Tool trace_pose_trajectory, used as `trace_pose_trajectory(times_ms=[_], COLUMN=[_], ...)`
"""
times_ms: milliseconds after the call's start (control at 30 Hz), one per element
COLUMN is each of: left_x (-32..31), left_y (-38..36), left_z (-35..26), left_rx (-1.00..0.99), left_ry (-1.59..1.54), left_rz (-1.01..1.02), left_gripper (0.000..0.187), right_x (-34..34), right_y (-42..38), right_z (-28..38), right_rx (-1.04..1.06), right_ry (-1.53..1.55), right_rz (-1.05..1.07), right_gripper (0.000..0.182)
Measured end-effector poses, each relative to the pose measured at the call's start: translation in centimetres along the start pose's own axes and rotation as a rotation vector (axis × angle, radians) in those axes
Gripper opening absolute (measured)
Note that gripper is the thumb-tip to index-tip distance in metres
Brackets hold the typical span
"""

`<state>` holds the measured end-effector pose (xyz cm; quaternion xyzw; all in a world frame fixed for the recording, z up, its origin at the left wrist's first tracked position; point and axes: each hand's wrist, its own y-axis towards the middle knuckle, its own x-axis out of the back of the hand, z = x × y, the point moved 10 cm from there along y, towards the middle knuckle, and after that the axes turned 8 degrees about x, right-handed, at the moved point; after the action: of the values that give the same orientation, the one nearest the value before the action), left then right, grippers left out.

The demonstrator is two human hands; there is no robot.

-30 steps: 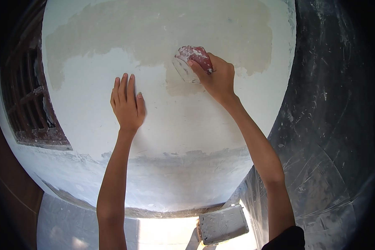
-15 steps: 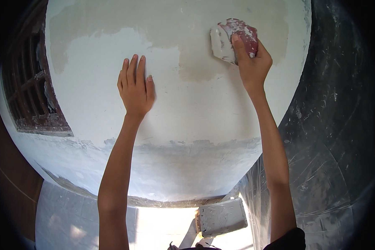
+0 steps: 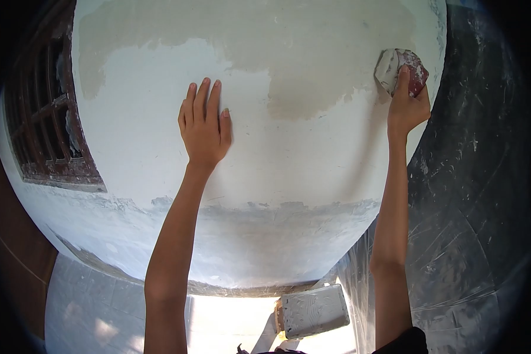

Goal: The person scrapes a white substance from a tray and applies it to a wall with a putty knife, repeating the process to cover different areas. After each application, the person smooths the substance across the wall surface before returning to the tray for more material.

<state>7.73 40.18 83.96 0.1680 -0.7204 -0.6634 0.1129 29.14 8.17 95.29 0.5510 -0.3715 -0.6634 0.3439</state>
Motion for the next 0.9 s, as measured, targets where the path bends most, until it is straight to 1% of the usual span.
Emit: trace_pose_trajectory(times_ms=[33,67,100,133,167,200,233,300,333,400,433,467,500,567,600,667,700,733,800,867,900], left_x=[0.0,0.1,0.1,0.1,0.1,0.2,0.2,0.2,0.2,0.1,0.1,0.0,-0.1,-0.1,0.0,0.1,0.1,0.1,0.1,0.1,0.1], left_y=[-0.1,-0.2,-0.2,-0.2,-0.1,-0.1,-0.1,-0.2,-0.2,-0.4,-0.5,-0.3,-0.3,-0.3,-0.4,-0.2,-0.2,-0.2,-0.2,-0.3,-0.3], left_z=[0.1,0.2,0.2,0.1,0.0,0.0,0.0,0.0,0.1,0.2,0.2,0.3,0.3,0.2,0.2,0.1,0.1,0.1,0.2,0.2,0.2], left_rx=[-0.006,-0.013,-0.016,-0.019,-0.022,-0.023,-0.024,-0.032,-0.033,-0.032,-0.031,-0.03,-0.031,-0.022,-0.019,-0.017,-0.018,-0.022,-0.026,-0.021,-0.018], left_ry=[-0.004,-0.01,-0.004,0.001,-0.009,-0.013,-0.015,-0.013,-0.006,-0.001,0.002,0.006,0.004,0.006,0.004,-0.003,-0.004,-0.004,-0.004,-0.007,-0.007], left_rz=[0.018,0.019,0.016,0.011,0.01,0.01,0.009,0.002,0.003,0.004,0.006,0.004,0.003,0.01,0.013,0.014,0.011,0.009,0.01,0.016,0.015], left_gripper=[0.053,0.053,0.053,0.052,0.052,0.052,0.052,0.052,0.052,0.052,0.052,0.052,0.052,0.052,0.052,0.052,0.052,0.052,0.052,0.051,0.051], right_x=[-0.7,-2.4,-5.0,-6.8,-8.7,-9.8,-10.6,-10.4,-10.1,-7.7,-6.3,-4.9,-3.7,-1.8,-1.8,-2.2,-3.1,-4.6,-8.4,-11.9,-12.7], right_y=[-1.0,-2.0,-3.9,-4.9,-6.7,-7.8,-7.8,-6.9,-6.4,-4.4,-3.3,-2.3,-1.5,-0.5,-0.6,-1.1,-1.9,-2.7,-4.8,-6.5,-6.3], right_z=[1.1,1.4,2.1,4.0,4.8,5.8,6.8,5.9,5.3,2.8,1.9,0.1,-1.8,-1.3,-1.1,1.7,2.9,4.0,6.7,8.0,7.8], right_rx=[-0.06,-0.073,-0.274,-0.174,-0.195,-0.177,0.074,0.202,0.201,0.134,0.118,0.033,-0.059,-0.025,-0.025,-0.017,-0.127,-0.13,-0.17,-0.073,-0.071], right_ry=[0.098,0.218,0.382,0.386,0.458,0.394,0.189,0.002,0.0,-0.118,-0.095,-0.073,-0.064,-0.106,-0.109,0.13,0.267,0.36,0.43,0.314,0.314], right_rz=[0.014,0.059,0.273,0.413,0.531,0.632,0.687,0.673,0.665,0.515,0.394,0.273,0.236,0.122,0.125,0.09,0.128,0.192,0.464,0.634,0.636], right_gripper=[0.031,0.032,0.033,0.033,0.035,0.039,0.045,0.049,0.049,0.049,0.048,0.047,0.047,0.042,0.042,0.035,0.031,0.033,0.032,0.041,0.041])
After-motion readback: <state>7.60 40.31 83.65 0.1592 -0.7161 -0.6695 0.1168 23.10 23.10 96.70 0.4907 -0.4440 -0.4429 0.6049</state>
